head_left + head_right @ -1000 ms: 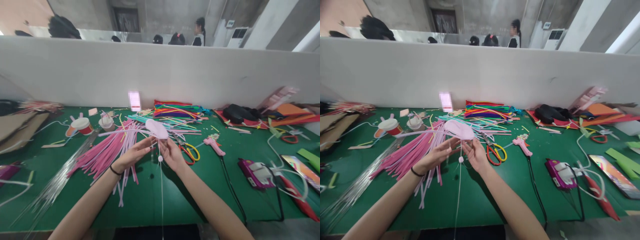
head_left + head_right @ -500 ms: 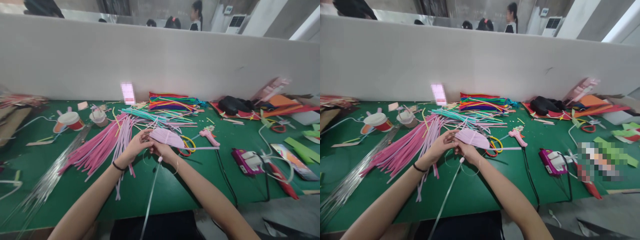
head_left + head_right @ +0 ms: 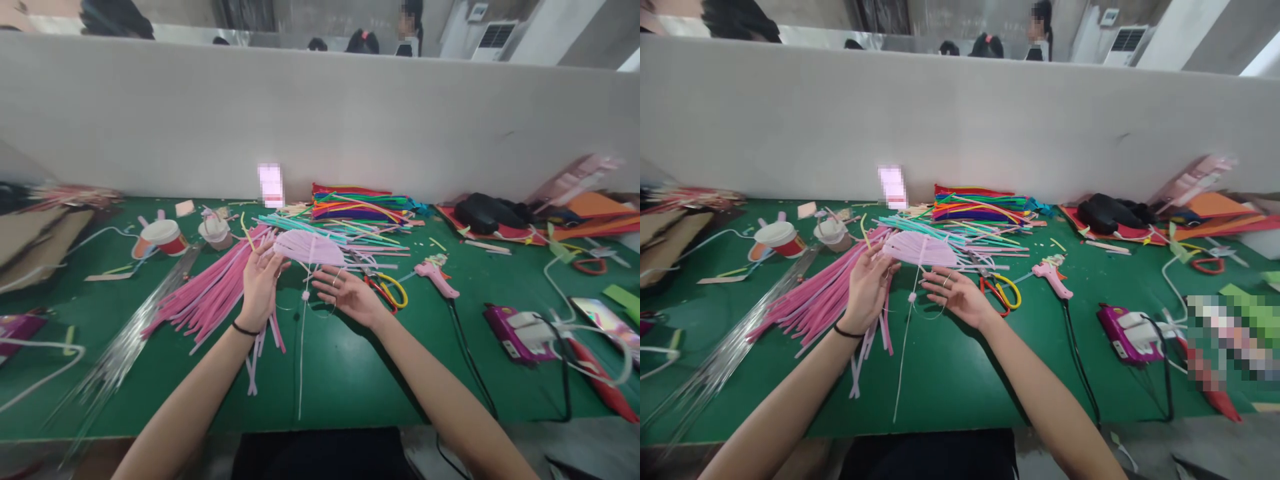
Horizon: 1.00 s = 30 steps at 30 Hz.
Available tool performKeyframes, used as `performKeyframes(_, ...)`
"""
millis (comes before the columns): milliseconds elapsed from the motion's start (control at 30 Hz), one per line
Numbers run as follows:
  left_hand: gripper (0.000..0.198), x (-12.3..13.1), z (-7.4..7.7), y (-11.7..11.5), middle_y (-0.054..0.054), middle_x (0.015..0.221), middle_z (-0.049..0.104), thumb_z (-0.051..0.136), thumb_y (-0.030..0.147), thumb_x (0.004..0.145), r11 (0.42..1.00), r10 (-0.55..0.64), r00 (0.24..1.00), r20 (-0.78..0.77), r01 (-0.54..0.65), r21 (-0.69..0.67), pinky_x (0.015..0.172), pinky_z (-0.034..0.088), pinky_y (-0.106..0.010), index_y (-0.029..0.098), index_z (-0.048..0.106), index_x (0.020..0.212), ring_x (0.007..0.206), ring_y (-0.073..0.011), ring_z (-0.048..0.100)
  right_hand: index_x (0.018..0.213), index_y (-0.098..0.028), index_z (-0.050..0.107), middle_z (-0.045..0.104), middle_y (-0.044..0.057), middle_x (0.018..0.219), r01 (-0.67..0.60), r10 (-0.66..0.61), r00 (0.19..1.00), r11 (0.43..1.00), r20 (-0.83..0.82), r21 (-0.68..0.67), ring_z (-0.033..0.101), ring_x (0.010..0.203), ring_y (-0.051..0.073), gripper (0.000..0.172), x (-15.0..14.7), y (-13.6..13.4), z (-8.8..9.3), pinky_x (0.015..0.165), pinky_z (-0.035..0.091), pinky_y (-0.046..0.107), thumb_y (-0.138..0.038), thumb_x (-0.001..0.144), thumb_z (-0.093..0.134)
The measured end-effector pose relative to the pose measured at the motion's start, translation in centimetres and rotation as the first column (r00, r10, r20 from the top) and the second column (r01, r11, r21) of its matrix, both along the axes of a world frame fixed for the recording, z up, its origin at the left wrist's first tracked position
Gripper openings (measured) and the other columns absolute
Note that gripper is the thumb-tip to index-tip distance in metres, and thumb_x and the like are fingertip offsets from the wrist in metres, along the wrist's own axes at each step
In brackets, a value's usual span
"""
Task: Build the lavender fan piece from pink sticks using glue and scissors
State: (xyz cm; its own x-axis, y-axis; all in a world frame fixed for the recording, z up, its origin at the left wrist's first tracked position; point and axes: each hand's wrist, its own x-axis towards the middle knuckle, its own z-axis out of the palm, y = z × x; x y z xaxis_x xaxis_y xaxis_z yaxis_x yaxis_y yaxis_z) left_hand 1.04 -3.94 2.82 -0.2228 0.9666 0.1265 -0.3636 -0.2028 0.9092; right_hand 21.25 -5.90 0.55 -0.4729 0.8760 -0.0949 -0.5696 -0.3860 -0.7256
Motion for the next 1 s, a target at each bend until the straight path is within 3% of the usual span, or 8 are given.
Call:
performKeyframes(167, 0.029, 0.2, -0.2, -0.2, 0.001, 0.083, 0.069, 0.077, 0.034, 0.072, 0.997, -0.029, 0.999, 0.032, 0.031, -0.076, 0.073, 0.054, -0.022, 0.018, 0.057, 0.085, 0.079, -0.0119, 0.068, 0.112, -0.022, 0.06, 0.068, 0.007, 0.119, 0.067, -0.066, 0.998, 0.997, 0.02, -0.041, 0.07, 0.1, 0.021, 0.037, -1.5, -0.9, 0.5, 0.085, 0.056, 0.035, -0.025, 0.077, 0.071)
performKeyframes(300, 0.03, 0.5, 0.0, -0.5, 0.003, 0.08, 0.066, 0.077, 0.036, 0.071, 0.975, -0.157, 0.987, 0.02, 0.158, -0.156, 0.062, 0.053, -0.019, 0.018, 0.056, 0.084, 0.075, -0.0116, 0.068, 0.092, -0.017, 0.063, 0.074, 0.008, 0.102, 0.188, -0.182, 0.981, 0.979, 0.075, -0.08, 0.073, 0.087, 0.018, 0.026, -2.5, -1.1, -0.2, 0.074, 0.059, 0.027, -0.027, 0.073, 0.078)
performKeyframes(533, 0.024, 0.7, -0.2, -0.9, 0.003, 0.081, 0.064, 0.075, 0.031, 0.074, 0.948, -0.289, 0.957, 0.01, 0.287, -0.138, 0.057, 0.053, -0.019, 0.018, 0.056, 0.081, 0.074, -0.0133, 0.069, 0.085, -0.018, 0.065, 0.075, 0.002, 0.082, 0.367, -0.36, 0.926, 0.929, 0.11, -0.053, 0.071, 0.071, 0.012, 0.028, -2.4, -0.7, -0.1, 0.062, 0.057, 0.018, -0.024, 0.065, 0.084)
performKeyframes(700, 0.021, 0.7, -0.1, -1.1, -0.003, 0.088, 0.069, 0.07, 0.034, 0.078, 0.927, -0.355, 0.932, -0.068, 0.342, -0.154, 0.058, 0.054, -0.021, 0.016, 0.063, 0.084, 0.078, -0.0166, 0.07, 0.085, -0.02, 0.064, 0.075, 0.0, 0.079, 0.378, -0.375, 0.916, 0.926, 0.145, 0.0, 0.072, 0.069, 0.015, 0.034, -1.6, -0.4, 0.6, 0.06, 0.057, 0.021, -0.03, 0.061, 0.086)
performKeyframes(833, 0.027, 0.8, 0.0, -0.9, -0.004, 0.092, 0.072, 0.074, 0.033, 0.075, 0.9, -0.402, 0.915, -0.015, 0.392, -0.19, 0.061, 0.057, -0.024, 0.016, 0.065, 0.094, 0.077, -0.019, 0.072, 0.083, -0.017, 0.068, 0.074, 0.003, 0.078, 0.331, -0.325, 0.919, 0.944, 0.223, 0.01, 0.071, 0.061, 0.016, 0.032, -1.0, -0.2, 0.9, 0.057, 0.057, 0.024, -0.042, 0.066, 0.081)
performKeyframes(1000, 0.028, 1.1, 0.0, -0.8, 0.0, 0.077, 0.07, 0.082, 0.028, 0.067, 0.934, -0.293, 0.953, 0.078, 0.303, -0.188, 0.062, 0.058, -0.02, 0.014, 0.065, 0.084, 0.069, -0.0146, 0.071, 0.082, -0.017, 0.07, 0.073, 0.003, 0.074, 0.355, -0.354, 0.892, 0.934, 0.282, 0.048, 0.072, 0.063, 0.018, 0.032, -0.8, -0.1, 0.7, 0.061, 0.057, 0.027, -0.04, 0.065, 0.082)
